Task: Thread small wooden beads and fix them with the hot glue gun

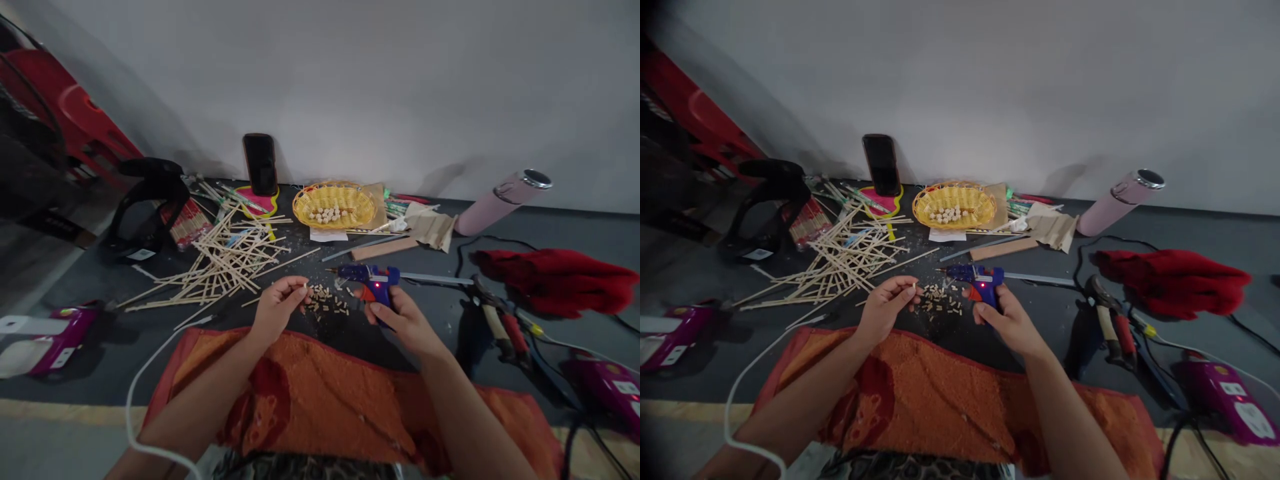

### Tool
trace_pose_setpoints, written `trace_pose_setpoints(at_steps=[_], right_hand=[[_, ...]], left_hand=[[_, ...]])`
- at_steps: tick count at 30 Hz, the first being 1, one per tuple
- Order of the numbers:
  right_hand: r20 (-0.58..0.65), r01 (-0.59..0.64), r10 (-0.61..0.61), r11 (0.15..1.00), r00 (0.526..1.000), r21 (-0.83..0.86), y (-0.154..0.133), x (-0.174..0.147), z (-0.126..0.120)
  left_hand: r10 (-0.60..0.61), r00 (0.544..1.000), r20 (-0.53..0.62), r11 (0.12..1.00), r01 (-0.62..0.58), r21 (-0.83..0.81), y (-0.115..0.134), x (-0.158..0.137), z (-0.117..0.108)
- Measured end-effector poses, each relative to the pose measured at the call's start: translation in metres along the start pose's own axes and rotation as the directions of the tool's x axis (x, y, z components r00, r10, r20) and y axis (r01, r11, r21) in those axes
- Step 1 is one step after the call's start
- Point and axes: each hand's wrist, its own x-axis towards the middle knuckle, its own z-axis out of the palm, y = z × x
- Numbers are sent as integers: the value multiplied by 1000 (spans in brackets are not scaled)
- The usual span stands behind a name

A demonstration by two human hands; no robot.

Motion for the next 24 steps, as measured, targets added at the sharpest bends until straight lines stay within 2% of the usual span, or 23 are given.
trace_pose_setpoints(at_steps=[4,10,24], right_hand=[[95,30,-35,998,995,53,-1,-1,8],[165,39,-51,996,985,78,-3,0,15],[186,37,-41,999,982,25,8,-1,17]], left_hand=[[17,999,-42,1000,-17,19,-1,1,1],[17,998,-54,1000,-15,25,-1,3,1],[-32,999,20,999,32,44,1,1,2]])
